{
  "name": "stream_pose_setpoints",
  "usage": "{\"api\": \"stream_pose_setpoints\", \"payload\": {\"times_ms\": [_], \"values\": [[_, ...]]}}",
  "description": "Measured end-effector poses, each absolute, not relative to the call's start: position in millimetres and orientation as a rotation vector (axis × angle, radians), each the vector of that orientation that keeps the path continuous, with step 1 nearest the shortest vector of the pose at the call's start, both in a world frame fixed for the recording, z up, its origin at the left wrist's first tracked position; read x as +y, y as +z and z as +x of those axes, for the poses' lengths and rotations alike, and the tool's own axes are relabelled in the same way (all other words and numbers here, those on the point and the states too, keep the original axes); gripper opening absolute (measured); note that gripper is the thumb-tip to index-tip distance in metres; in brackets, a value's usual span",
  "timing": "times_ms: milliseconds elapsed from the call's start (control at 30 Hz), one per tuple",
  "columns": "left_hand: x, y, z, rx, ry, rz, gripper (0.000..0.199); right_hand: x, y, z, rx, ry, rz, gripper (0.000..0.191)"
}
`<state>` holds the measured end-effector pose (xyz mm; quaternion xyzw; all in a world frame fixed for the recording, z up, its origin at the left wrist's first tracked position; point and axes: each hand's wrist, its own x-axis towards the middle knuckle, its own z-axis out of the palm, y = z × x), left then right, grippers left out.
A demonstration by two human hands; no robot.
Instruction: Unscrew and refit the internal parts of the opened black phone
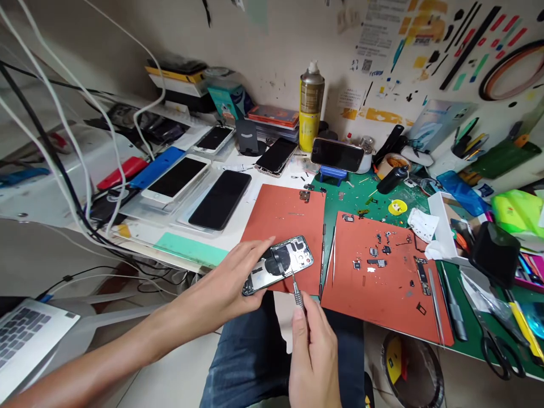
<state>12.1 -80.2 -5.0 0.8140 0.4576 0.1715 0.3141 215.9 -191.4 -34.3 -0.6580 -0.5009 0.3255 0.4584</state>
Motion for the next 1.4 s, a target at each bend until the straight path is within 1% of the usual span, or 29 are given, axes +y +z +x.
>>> {"api": "stream_pose_setpoints", "payload": {"times_ms": [100, 267, 367, 500, 600, 800, 1000, 1300, 1400], "values": [[-80, -6, 7, 1.233, 0.412, 2.178, 0.094, -192, -29, 229, -1.236, 0.678, -1.727, 0.036], [-80, -20, 3, 1.172, 0.501, 2.299, 0.091, -172, -23, 234, -1.363, 0.306, -1.649, 0.015], [-78, -26, 1, 1.167, 0.562, 2.381, 0.080, -158, -26, 228, -1.456, 0.175, -1.565, 0.010], [-73, -24, -3, 1.108, 0.603, 2.483, 0.059, -147, -31, 218, -1.581, 0.064, -1.506, 0.016], [-69, -18, -6, 1.060, 0.605, 2.515, 0.052, -144, -32, 213, -1.627, 0.042, -1.494, 0.015], [-66, -15, -4, 1.039, 0.565, 2.478, 0.062, -139, -32, 207, -1.664, -0.012, -1.516, 0.013], [-62, -10, -2, 1.040, 0.486, 2.500, 0.054, -137, -35, 204, -1.672, -0.011, -1.526, 0.013], [-59, -11, -3, 1.026, 0.455, 2.467, 0.057, -135, -35, 203, -1.668, -0.081, -1.538, 0.012], [-57, -8, -2, 1.009, 0.441, 2.472, 0.055, -134, -35, 203, -1.685, -0.096, -1.530, 0.014]]}}
